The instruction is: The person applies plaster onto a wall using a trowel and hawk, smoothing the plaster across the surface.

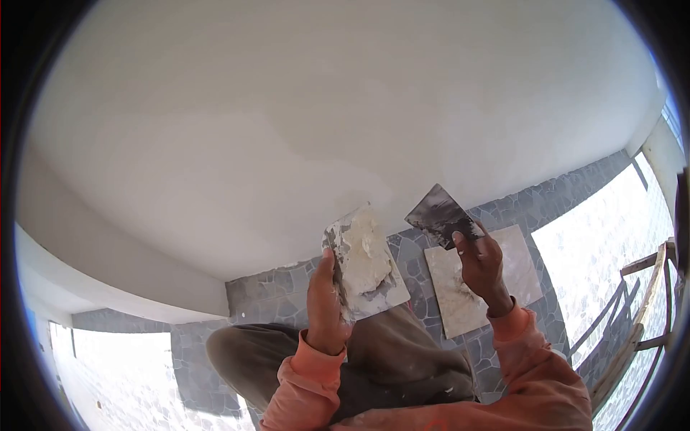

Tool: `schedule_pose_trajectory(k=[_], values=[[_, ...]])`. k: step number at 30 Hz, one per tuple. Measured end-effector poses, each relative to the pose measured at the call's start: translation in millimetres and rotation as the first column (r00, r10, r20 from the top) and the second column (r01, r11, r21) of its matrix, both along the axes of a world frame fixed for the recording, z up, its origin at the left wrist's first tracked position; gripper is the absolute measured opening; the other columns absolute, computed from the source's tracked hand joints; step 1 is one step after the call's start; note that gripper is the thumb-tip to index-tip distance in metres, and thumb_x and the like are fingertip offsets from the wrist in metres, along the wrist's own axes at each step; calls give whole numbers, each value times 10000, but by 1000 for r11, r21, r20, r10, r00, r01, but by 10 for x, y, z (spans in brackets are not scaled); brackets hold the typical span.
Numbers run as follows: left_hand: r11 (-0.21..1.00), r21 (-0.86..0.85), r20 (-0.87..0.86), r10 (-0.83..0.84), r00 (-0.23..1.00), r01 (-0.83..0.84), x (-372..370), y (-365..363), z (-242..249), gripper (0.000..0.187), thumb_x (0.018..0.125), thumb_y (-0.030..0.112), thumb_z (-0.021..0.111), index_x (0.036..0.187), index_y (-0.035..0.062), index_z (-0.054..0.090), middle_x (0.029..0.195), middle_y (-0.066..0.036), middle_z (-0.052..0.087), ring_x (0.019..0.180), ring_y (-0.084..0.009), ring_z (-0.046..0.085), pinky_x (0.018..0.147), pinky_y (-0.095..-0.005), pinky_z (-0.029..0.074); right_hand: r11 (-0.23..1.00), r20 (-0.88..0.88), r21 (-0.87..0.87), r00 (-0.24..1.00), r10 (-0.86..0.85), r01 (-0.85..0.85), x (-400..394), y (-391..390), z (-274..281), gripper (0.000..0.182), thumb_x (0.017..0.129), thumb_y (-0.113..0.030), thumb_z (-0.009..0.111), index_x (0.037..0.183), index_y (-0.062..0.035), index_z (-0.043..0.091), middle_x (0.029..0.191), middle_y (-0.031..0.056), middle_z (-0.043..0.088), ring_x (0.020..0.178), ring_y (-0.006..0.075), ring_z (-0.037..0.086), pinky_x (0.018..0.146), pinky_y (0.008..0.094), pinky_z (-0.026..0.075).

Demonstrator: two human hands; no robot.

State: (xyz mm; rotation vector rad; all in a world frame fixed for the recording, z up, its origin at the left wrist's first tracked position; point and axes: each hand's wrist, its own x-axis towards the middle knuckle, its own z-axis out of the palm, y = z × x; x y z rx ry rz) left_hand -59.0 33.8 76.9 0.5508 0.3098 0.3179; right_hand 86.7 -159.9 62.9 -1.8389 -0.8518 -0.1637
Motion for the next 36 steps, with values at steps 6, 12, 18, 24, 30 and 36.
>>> schedule_pose_trajectory(k=[6,12,18,24,30,36], values=[[996,-72,40,46,998,-43,-30,25,-25,463,994,310,382,1326,-11,405,1240,-169,546,1098,-303,576,941,-444,474,975,200,135,969,147,-176,-335,166,422,293,903,5,461,1188,55,511,1094,215,625,807,259,635,730,318,496],[989,-150,84,20,996,-7,-81,60,56,463,1003,332,333,1314,-2,417,1217,-167,554,1079,-285,585,941,-425,480,728,535,93,650,539,-679,-407,488,521,381,877,-96,583,1227,20,487,1287,284,496,1194,429,503,1016,555,372],[995,-99,90,-2,996,11,-149,141,53,480,1011,348,306,1325,0,407,1226,-161,551,1088,-268,585,934,-401,489,761,646,-197,502,575,-618,-412,585,448,368,855,-100,590,1208,-38,509,1304,225,503,1207,358,511,1042,515,391],[998,-55,54,36,998,-33,-170,161,10,482,1005,335,352,1341,-8,388,1259,-164,538,1118,-282,575,934,-428,488,828,607,-292,576,547,-478,-49,577,243,428,821,30,579,1235,-46,505,1312,199,506,1232,344,490,1056,488,389],[992,35,60,120,991,-122,-302,394,214,465,990,325,406,1314,-8,420,1212,-146,570,1058,-268,605,903,-409,502,939,548,-159,763,341,-305,243,517,86,379,815,82,540,1183,-8,541,1113,182,605,1032,293,613,879,409,495],[941,252,-43,245,968,-227,-470,713,260,444,984,338,420,1259,-5,479,1155,-122,602,1004,-245,626,870,-385,514,917,-349,399,926,144,8,189,441,284,333,912,-112,528,1208,39,518,1097,107,601,989,182,577,857,328,469]])
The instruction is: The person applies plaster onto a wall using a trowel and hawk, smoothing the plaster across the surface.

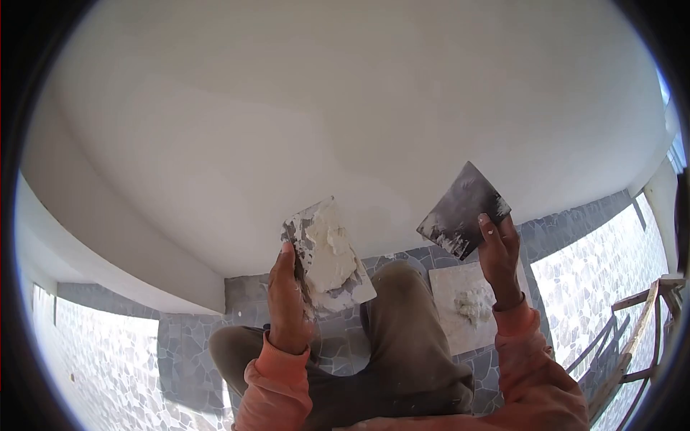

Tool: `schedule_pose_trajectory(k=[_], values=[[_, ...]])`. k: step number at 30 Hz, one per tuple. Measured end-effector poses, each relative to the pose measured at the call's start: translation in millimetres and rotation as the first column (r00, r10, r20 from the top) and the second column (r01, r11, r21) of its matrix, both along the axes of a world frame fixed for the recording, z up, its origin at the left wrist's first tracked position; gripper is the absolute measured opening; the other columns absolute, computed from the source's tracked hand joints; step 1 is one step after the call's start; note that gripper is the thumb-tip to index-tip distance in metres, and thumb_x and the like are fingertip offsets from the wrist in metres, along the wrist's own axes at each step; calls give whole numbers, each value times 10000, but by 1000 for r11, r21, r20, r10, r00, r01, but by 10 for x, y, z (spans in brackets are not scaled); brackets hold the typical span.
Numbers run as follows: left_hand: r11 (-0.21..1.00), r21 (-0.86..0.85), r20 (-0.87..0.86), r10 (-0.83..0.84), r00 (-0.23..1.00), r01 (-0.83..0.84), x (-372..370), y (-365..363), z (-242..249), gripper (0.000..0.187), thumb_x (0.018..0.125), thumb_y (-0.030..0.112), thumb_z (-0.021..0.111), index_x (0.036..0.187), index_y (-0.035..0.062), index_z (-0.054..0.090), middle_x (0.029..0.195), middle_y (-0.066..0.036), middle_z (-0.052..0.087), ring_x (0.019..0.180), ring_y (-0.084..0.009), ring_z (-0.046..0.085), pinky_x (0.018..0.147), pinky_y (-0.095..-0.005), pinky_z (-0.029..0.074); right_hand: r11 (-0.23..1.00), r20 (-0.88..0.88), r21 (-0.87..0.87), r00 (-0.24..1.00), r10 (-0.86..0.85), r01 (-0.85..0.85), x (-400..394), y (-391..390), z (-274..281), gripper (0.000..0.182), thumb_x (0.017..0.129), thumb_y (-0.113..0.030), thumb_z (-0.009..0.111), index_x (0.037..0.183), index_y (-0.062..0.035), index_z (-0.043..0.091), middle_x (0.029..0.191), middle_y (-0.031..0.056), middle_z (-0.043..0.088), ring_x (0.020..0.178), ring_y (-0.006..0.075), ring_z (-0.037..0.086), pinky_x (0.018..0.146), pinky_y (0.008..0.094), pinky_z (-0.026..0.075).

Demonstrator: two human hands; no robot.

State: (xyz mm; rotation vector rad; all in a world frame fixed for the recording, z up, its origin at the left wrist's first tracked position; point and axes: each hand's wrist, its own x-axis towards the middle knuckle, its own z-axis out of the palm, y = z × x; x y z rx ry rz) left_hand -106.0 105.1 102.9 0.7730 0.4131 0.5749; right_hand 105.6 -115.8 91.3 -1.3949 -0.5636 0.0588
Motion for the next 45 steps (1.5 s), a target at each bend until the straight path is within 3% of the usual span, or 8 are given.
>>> schedule_pose_trajectory(k=[1,5,10,19,32,37,39,45], values=[[1000,-1,12,14,1000,-14,-25,36,-35,444,984,339,419,1258,-5,480,1153,-122,602,1005,-245,626,869,-384,515,947,-185,306,969,163,-101,9,63,73,371,905,-111,533,1242,38,491,1129,107,584,1002,186,573,885,337,465],[997,-13,28,72,997,-72,-47,80,-189,450,984,343,413,1263,-5,473,1149,-125,602,1014,-249,623,869,-386,516,887,-394,363,815,424,-285,8,47,210,428,888,-158,552,1262,29,463,1153,141,560,1048,241,577,909,396,481],[990,-134,95,-26,995,38,62,-80,-274,456,1001,322,347,1280,-27,435,1167,-157,583,1020,-267,625,863,-407,531,937,-668,296,661,342,-186,-270,204,374,316,892,-232,586,1095,5,535,821,85,638,617,177,647,530,299,564],[923,-278,223,-207,953,266,395,-415,-387,483,1005,339,342,1318,-27,389,1210,-177,558,1041,-289,618,851,-433,539,948,-640,262,702,312,-182,-493,677,130,289,942,-248,533,1082,3,555,929,90,640,772,174,653,663,299,556],[994,-109,84,-9,996,18,187,-159,-252,402,997,292,385,1202,-30,509,1108,-123,615,966,-209,630,829,-329,513,986,-640,169,759,121,-15,-100,694,-132,289,913,-118,550,1142,55,524,999,124,617,831,223,656,714,360,583],[986,-87,52,149,987,-144,57,121,-311,422,982,316,436,1232,-20,488,1128,-102,606,958,-215,630,833,-345,519,943,-221,250,936,274,-217,-95,442,507,328,883,-58,560,1179,76,521,1096,125,603,923,178,617,817,306,506],[981,-66,38,187,982,-184,45,150,-324,410,981,314,443,1222,-14,494,1117,-95,608,954,-208,631,830,-338,519,984,172,-79,970,171,-159,-44,267,574,258,876,20,530,1126,40,591,1093,95,613,904,144,600,775,267,486],[986,-23,61,168,984,-167,58,84,-295,382,984,294,433,1198,-13,508,1083,-93,611,919,-187,630,793,-321,522,835,790,-530,273,549,-148,-376,541,901,374,702,81,602,1051,-50,637,1026,98,623,903,242,623,710,337,500]])
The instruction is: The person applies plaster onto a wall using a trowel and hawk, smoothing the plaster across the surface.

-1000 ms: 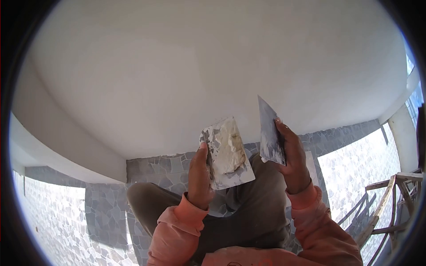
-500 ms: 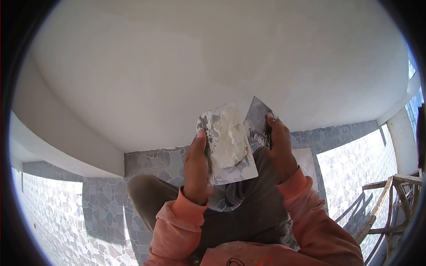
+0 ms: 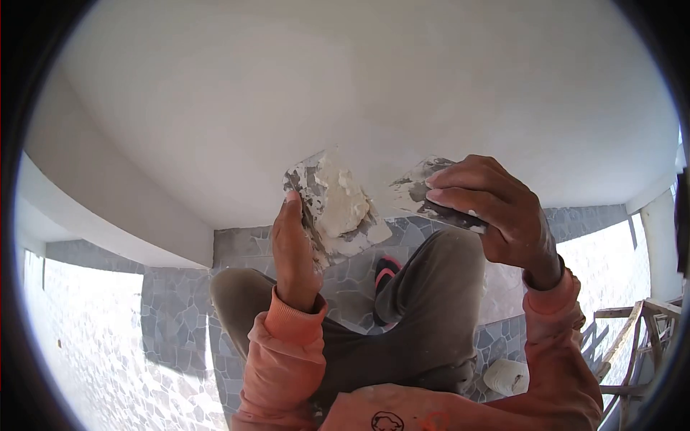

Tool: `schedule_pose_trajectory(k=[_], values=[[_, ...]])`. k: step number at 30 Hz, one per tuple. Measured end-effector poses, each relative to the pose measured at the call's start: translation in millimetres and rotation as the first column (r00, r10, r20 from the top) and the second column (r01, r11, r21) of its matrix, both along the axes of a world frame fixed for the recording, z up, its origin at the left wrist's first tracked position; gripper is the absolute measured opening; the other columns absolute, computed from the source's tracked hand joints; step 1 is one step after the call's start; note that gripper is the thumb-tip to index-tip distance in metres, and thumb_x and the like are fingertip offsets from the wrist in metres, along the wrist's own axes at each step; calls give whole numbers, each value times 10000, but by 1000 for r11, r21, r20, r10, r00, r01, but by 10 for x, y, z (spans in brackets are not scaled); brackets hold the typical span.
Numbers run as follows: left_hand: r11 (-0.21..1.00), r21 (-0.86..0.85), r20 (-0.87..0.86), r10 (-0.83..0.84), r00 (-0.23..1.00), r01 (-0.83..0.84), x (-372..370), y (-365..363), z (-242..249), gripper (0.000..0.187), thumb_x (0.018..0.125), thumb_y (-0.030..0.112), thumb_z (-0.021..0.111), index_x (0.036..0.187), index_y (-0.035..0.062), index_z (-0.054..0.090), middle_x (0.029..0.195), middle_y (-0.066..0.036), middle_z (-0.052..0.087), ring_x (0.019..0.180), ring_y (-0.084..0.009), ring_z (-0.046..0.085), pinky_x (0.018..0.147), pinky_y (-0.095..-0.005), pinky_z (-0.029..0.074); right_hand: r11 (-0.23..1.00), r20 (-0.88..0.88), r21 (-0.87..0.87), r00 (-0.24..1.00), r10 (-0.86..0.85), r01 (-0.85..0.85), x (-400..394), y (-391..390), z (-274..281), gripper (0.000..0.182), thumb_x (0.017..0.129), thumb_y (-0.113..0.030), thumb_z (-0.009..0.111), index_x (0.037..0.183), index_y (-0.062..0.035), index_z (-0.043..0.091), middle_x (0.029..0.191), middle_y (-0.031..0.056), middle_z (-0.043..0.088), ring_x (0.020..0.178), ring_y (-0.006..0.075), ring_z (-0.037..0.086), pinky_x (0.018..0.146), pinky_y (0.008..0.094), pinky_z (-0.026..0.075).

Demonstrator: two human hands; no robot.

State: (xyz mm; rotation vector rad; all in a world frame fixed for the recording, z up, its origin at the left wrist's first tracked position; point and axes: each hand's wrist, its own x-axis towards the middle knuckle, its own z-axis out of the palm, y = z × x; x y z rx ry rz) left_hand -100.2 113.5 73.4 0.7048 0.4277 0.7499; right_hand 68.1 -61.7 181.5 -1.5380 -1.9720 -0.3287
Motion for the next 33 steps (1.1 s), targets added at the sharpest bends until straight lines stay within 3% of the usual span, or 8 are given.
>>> schedule_pose_trajectory(k=[3,18,24,30,33], values=[[999,37,-71,-14,997,17,16,8,-29,426,1001,312,361,1203,-39,493,1089,-129,599,922,-202,634,788,-331,533,996,174,-56,982,77,-69,-71,137,-88,333,723,10,635,1047,-70,637,1032,76,628,955,235,614,827,381,457],[991,97,-129,108,986,-96,50,3,-61,395,1003,285,354,1109,-47,539,975,-112,630,805,-161,636,689,-296,534,971,367,-208,911,190,-119,-209,441,-248,233,814,-115,566,1025,-39,631,1058,90,635,974,212,601,839,346,432],[994,29,-173,112,979,-109,83,5,-84,385,1002,268,344,1095,-52,537,971,-119,628,809,-175,640,696,-301,538,893,286,-409,902,323,-189,-79,585,-70,234,776,-40,558,996,-46,636,980,62,652,940,201,608,862,338,449],[986,-129,-159,83,984,-104,183,66,-170,366,997,228,329,1130,-59,514,1033,-137,613,873,-212,645,737,-336,547,724,242,-677,889,390,-133,16,863,170,227,712,44,534,891,-35,650,803,121,636,753,291,622,701,367,508],[986,-136,-194,71,978,-99,242,140,-206,364,995,216,329,1158,-62,500,1064,-136,602,909,-221,637,760,-344,543,646,138,-754,933,333,-119,139,934,237,269,693,52,532,923,-16,654,752,147,631,698,324,615,636,380,507]])
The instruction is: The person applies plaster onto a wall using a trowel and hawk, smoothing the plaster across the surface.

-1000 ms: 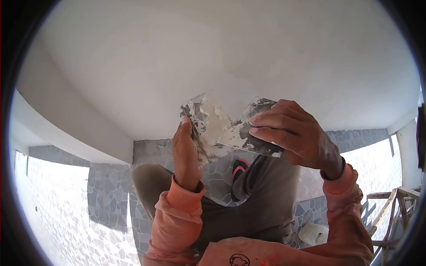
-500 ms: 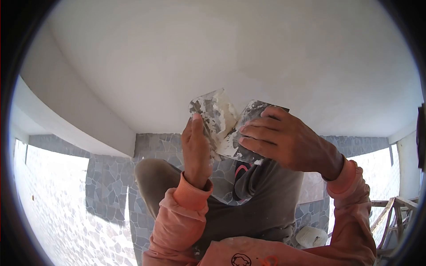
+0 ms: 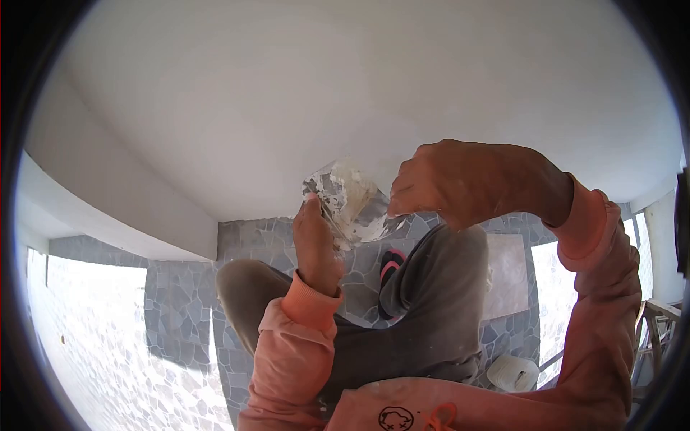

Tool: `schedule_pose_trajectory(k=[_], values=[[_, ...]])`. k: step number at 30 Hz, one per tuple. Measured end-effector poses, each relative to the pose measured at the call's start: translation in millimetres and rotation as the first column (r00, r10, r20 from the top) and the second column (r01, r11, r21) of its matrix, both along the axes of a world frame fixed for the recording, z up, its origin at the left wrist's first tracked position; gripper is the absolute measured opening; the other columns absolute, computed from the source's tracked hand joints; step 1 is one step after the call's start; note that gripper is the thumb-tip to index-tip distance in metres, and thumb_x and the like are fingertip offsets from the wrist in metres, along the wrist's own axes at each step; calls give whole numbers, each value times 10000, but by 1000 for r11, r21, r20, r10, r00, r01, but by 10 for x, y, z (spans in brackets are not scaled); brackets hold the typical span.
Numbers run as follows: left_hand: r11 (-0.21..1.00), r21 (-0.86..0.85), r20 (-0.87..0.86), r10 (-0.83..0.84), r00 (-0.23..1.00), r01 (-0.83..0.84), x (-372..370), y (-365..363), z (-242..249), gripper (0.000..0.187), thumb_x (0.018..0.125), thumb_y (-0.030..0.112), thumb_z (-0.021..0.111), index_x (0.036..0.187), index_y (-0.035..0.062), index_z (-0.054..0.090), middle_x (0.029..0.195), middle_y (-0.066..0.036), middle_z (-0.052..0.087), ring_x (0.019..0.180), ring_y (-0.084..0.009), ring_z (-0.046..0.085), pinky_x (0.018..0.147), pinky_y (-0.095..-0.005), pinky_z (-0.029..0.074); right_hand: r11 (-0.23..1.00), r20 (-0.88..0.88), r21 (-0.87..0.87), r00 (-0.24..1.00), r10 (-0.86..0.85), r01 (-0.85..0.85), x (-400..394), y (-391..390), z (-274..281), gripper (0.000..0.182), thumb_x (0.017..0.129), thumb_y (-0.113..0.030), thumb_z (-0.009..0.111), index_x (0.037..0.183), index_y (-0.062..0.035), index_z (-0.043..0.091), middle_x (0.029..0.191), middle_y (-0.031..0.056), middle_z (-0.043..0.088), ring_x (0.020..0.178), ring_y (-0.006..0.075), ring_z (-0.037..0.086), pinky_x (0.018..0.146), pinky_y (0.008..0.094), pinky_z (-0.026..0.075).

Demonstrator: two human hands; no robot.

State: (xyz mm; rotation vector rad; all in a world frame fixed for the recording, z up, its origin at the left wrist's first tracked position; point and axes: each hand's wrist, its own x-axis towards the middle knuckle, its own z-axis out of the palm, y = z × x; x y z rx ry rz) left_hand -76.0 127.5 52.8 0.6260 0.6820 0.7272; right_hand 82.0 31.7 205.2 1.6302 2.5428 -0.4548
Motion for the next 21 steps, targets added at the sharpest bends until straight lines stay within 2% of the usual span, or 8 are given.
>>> schedule_pose_trajectory(k=[6,10,13,14,15,18,19,21], values=[[997,39,83,60,995,-64,-101,67,-137,369,986,225,378,1222,-47,455,1139,-139,581,972,-243,625,807,-362,535,986,-200,73,971,-134,151,245,-226,51,239,804,5,551,1016,-24,656,804,156,669,691,285,634,616,353,484],[985,145,98,77,992,-91,-313,213,3,373,983,241,403,1226,-34,467,1144,-121,580,982,-224,619,819,-345,527,848,-471,74,767,-435,526,576,-579,-56,213,893,-76,570,1089,-48,649,780,103,685,664,150,609,630,300,468],[970,229,51,75,996,-85,-449,310,201,388,982,276,428,1222,-24,487,1146,-101,580,995,-201,613,833,-327,518,483,-624,-104,321,-712,870,979,-945,-651,271,892,-65,579,1157,-17,609,899,90,689,802,152,626,725,303,485],[965,248,43,76,996,-84,-478,340,302,385,981,273,433,1226,-19,485,1160,-107,581,996,-213,618,832,-337,525,517,-860,-206,98,-501,831,978,-996,-934,289,893,-67,581,1172,8,587,970,93,669,877,165,619,779,311,485],[960,267,33,75,997,-81,-503,383,382,381,980,270,438,1229,-15,484,1174,-113,582,998,-226,623,832,-347,532,576,-958,-276,-168,-234,770,921,-1068,-1253,312,893,-69,583,1187,33,565,1042,96,650,952,177,611,833,320,485],[934,357,3,25,1000,-25,-594,523,526,423,980,295,444,1276,-7,463,1212,-103,566,1049,-214,604,862,-346,526,560,-765,-484,-636,102,672,836,-1208,-2279,332,909,-47,531,1234,17,516,1169,112,589,1093,231,569,955,422,454],[932,360,-15,48,999,-40,-593,535,550,427,981,296,440,1283,-7,457,1219,-107,561,1057,-214,600,870,-345,522,543,-642,-555,-740,202,630,747,-1156,-2550,426,899,-37,516,1310,2,414,1225,109,553,1151,275,536,997,464,413],[927,369,-48,90,995,-66,-604,558,546,436,985,300,432,1296,-5,447,1232,-114,550,1073,-213,593,888,-343,514,537,-385,-699,-881,276,473,682,-1130,-3296,376,853,24,518,1223,-8,456,1184,128,545,1107,294,557,983,486,432]])
